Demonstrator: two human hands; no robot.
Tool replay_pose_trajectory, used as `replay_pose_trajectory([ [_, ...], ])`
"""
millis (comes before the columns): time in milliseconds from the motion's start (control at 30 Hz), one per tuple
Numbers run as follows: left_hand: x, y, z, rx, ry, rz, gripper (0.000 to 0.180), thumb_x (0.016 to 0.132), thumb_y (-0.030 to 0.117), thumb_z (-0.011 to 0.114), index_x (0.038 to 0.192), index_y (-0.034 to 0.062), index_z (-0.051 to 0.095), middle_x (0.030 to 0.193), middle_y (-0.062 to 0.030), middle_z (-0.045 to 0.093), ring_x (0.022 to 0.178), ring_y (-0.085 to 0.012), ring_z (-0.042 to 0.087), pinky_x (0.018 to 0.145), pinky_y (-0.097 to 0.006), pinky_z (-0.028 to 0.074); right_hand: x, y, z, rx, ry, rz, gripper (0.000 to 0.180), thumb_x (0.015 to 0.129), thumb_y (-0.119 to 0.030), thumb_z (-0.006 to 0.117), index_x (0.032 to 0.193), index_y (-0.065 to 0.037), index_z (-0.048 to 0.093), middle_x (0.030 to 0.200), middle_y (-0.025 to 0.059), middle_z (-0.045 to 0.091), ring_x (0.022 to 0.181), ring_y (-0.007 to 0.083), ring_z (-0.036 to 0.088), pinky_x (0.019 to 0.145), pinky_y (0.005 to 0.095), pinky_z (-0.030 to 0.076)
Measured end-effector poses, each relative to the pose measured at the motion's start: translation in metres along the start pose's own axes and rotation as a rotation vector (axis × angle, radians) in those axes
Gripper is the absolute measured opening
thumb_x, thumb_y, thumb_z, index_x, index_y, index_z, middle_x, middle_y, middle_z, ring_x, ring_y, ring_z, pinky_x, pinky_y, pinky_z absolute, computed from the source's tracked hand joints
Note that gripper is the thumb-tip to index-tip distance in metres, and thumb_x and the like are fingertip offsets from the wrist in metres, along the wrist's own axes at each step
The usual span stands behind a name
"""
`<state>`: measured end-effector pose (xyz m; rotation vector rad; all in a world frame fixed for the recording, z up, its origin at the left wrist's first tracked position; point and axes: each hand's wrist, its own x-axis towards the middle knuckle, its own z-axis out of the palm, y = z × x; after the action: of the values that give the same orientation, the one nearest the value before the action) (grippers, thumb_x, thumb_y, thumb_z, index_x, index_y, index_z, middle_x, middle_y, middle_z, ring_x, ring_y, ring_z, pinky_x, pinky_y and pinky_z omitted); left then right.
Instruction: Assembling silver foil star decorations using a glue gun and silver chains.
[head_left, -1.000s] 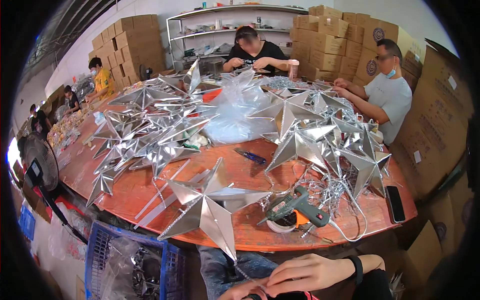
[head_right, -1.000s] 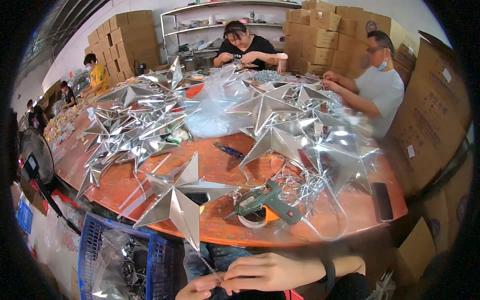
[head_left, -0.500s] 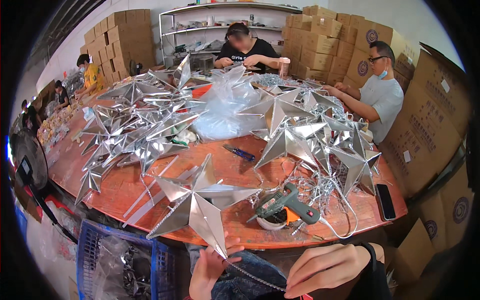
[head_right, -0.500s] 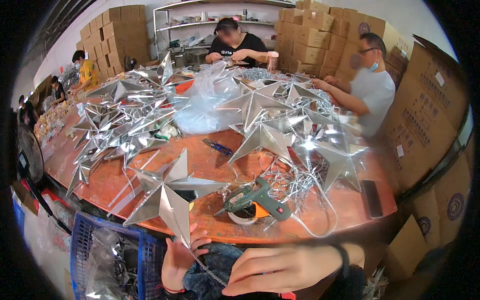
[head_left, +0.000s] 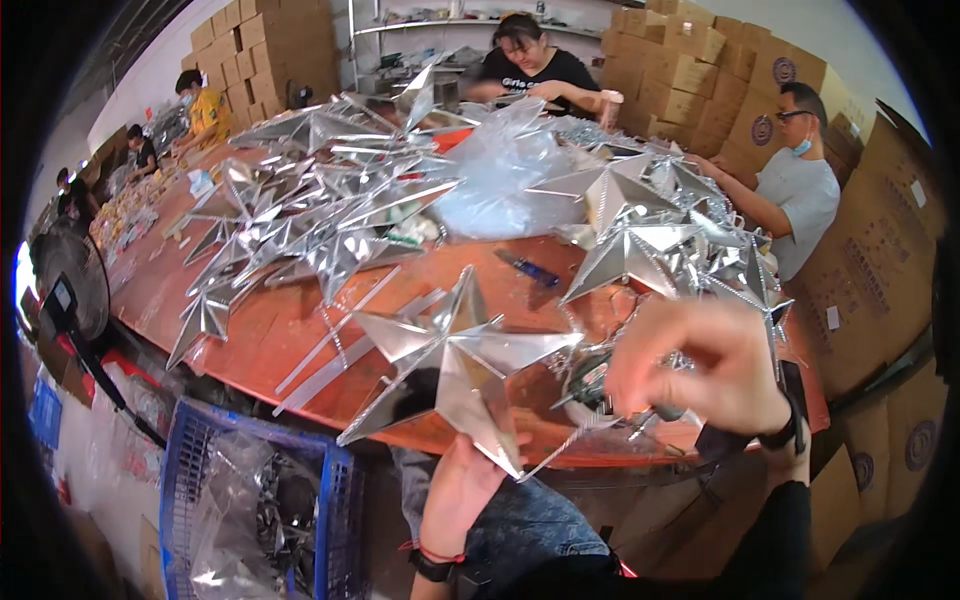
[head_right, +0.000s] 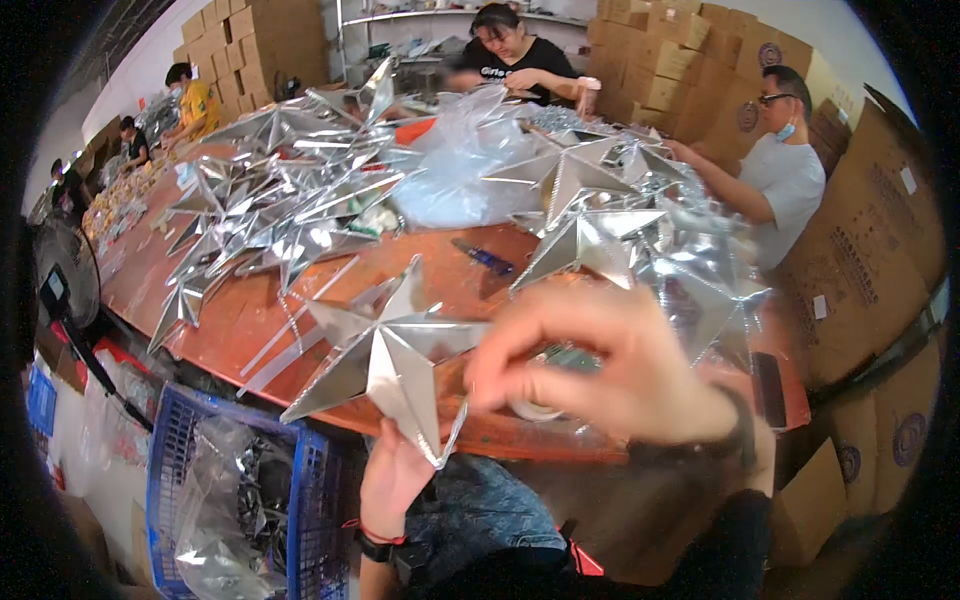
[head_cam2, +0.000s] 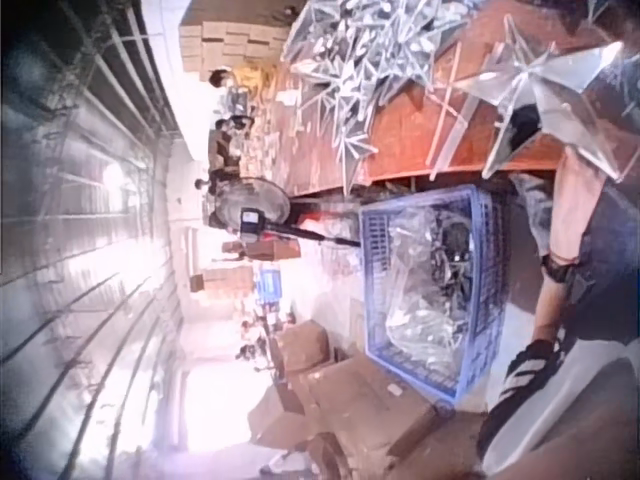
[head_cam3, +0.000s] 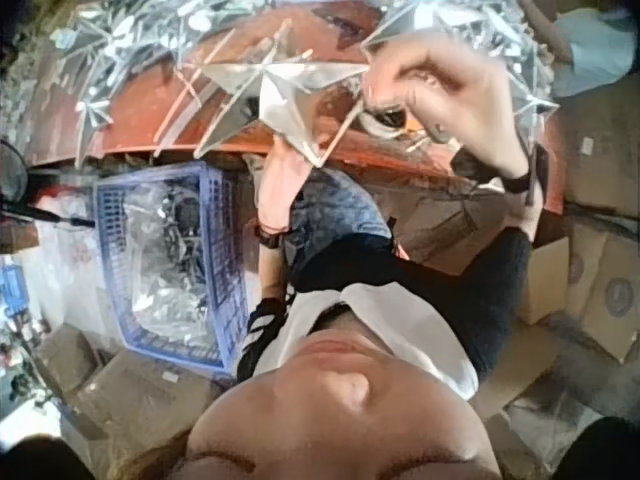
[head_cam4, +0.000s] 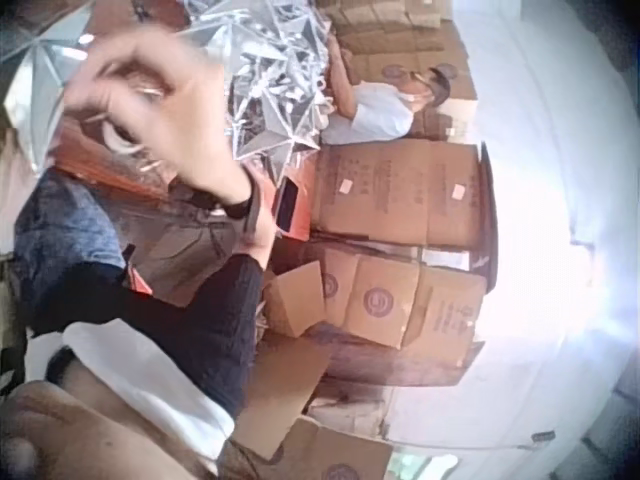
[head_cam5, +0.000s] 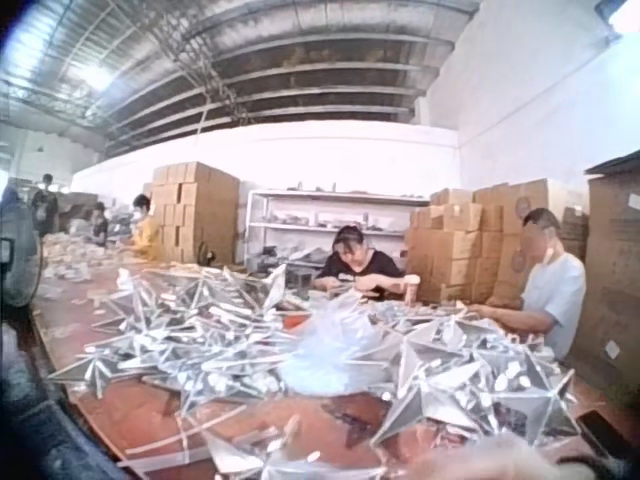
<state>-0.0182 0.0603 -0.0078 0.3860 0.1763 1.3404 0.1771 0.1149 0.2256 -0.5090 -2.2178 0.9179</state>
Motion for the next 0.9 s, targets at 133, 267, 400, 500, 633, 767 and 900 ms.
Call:
replay_pose_trajectory([
  [133,-0.002,-0.001,0.010,0.182,0.096,0.020,0.058,0.090,0.042,0.046,0.130,0.0020,0.037,0.122,-0.0154,0.051,0.114,-0.0344,0.047,0.090,-0.043,0.043,0.041,0.022,0.014,0.047,0.040,0.142,0.007,0.079,-0.002,0.064,0.085,0.000,0.062,0.087,0.0046,0.061,0.078,0.0100,0.059,0.069,0.0230,0.048],
  [267,-0.006,0.001,0.026,0.181,0.020,0.033,0.054,0.091,0.042,0.045,0.127,0.0018,0.040,0.122,-0.0163,0.050,0.116,-0.0367,0.045,0.092,-0.044,0.041,0.072,0.064,0.034,-0.011,-0.058,0.041,0.011,0.077,-0.004,0.066,0.086,0.000,0.061,0.088,0.0060,0.059,0.077,0.0108,0.058,0.068,0.0242,0.049],
  [400,0.005,-0.003,0.022,0.146,-0.051,-0.038,0.043,0.091,0.039,0.047,0.116,0.0039,0.051,0.122,-0.0171,0.050,0.117,-0.0367,0.044,0.094,-0.045,0.039,0.074,0.087,0.037,-0.040,-0.093,0.086,0.013,0.076,-0.005,0.066,0.087,0.001,0.060,0.089,0.0071,0.056,0.079,0.0141,0.059,0.069,0.0258,0.049],
  [500,-0.004,0.005,0.024,0.137,0.013,-0.007,0.041,0.092,0.035,0.047,0.118,0.0030,0.049,0.123,-0.0169,0.049,0.117,-0.0354,0.045,0.095,-0.044,0.039,0.082,0.103,0.057,-0.005,-0.158,0.105,0.013,0.076,-0.003,0.066,0.086,0.001,0.060,0.092,0.0051,0.054,0.083,0.0137,0.057,0.072,0.0257,0.047],
  [633,-0.014,0.010,0.038,0.299,0.132,0.072,0.038,0.096,0.019,0.039,0.127,-0.0029,0.035,0.118,-0.0139,0.049,0.111,-0.0232,0.049,0.096,-0.041,0.038,0.081,0.119,0.059,-0.166,-0.153,-0.092,0.014,0.076,-0.008,0.066,0.086,-0.001,0.060,0.086,0.0085,0.057,0.078,0.0196,0.062,0.069,0.0289,0.050],
  [767,-0.036,0.017,0.042,0.499,0.246,0.068,0.036,0.091,0.020,0.049,0.123,0.0029,0.045,0.121,-0.0118,0.046,0.111,-0.0252,0.046,0.095,-0.040,0.037,0.077,0.125,0.059,-0.096,-0.149,-0.046,0.013,0.076,-0.009,0.067,0.085,-0.003,0.060,0.087,0.0071,0.058,0.080,0.0188,0.060,0.069,0.0286,0.048],
  [900,-0.052,0.026,0.066,1.068,0.323,0.280,0.023,0.091,0.014,0.042,0.098,-0.0037,0.056,0.104,-0.0149,0.052,0.094,-0.0230,0.051,0.079,-0.035,0.043,0.080,0.125,0.059,-0.110,-0.194,-0.036,0.012,0.077,-0.008,0.067,0.084,-0.002,0.060,0.092,0.0056,0.058,0.087,0.0171,0.059,0.072,0.0280,0.049],
])
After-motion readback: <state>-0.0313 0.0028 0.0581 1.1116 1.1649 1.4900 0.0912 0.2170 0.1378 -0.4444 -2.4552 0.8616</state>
